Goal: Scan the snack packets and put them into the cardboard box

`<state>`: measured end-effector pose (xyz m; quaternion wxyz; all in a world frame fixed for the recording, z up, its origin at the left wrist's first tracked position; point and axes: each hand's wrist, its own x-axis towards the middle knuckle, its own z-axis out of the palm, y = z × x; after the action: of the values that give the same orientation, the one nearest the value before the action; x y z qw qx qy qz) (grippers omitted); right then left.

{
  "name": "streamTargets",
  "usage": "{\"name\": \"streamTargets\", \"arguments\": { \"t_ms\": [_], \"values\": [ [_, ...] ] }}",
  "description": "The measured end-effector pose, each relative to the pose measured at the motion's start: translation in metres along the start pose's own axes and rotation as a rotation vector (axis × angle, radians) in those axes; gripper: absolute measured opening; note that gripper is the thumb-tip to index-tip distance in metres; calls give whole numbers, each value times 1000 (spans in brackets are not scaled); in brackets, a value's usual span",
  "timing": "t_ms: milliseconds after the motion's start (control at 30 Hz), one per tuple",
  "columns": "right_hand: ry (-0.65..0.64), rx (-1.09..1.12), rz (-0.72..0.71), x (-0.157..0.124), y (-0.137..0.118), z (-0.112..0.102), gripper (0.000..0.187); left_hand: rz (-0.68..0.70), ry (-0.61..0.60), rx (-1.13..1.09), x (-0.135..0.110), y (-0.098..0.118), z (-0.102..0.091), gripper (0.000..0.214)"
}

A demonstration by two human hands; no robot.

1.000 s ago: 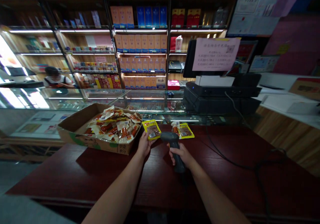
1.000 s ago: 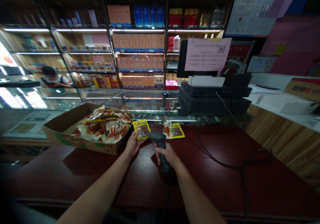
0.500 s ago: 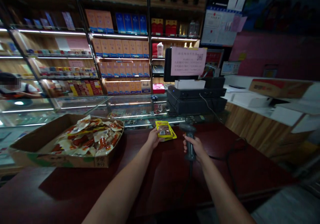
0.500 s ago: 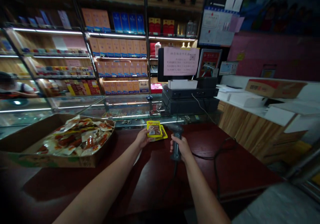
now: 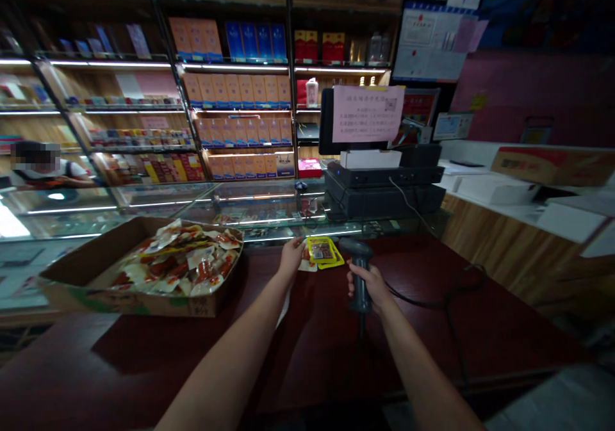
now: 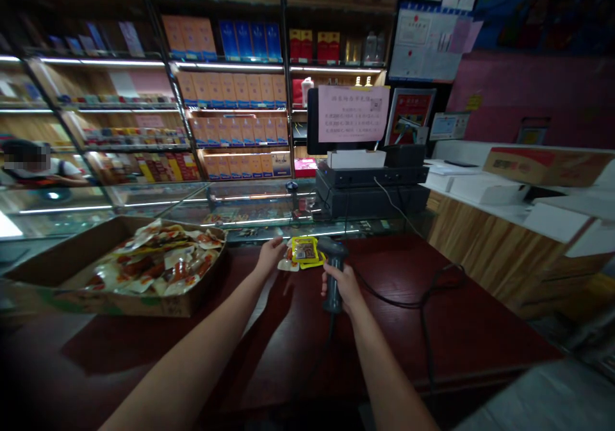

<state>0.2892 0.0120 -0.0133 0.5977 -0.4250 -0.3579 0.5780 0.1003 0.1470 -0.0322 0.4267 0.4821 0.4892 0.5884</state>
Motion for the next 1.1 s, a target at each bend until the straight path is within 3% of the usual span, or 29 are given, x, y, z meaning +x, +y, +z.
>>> {"name": "streamTargets", "arguments": {
  "t_ms": [100, 233, 333, 433, 567, 700, 767, 867, 967, 1100],
  "values": [
    [-65, -24, 12, 7, 10, 25, 31, 135, 78, 129, -11, 12, -34, 20],
    [-194, -37, 41, 17, 25, 66, 33, 321, 265, 465, -17, 41, -96, 26],
    [-271, -8, 49, 21, 38, 89, 36, 236, 379, 799, -7, 69, -141, 28],
    [-344, 53, 68, 23, 53, 96, 38, 102, 369, 1057, 15, 88, -169, 37],
    [-417, 45, 107, 22, 68, 87, 39, 0, 291, 1181, 45, 91, -178, 40],
    [-444, 44, 95, 21, 71, 80, 38, 18, 485, 875, 53, 84, -174, 20],
    [-437, 67, 86, 21, 70, 79, 37, 37, 579, 719, 48, 86, -173, 15],
    [-432, 91, 70, 21, 68, 79, 36, 73, 536, 760, 32, 94, -178, 8],
    [-435, 100, 51, 20, 67, 80, 34, 193, 518, 813, 11, 98, -181, 2],
    [-435, 121, 41, 19, 65, 81, 33, 261, 518, 428, -15, 74, -166, 3]
  ]
}}
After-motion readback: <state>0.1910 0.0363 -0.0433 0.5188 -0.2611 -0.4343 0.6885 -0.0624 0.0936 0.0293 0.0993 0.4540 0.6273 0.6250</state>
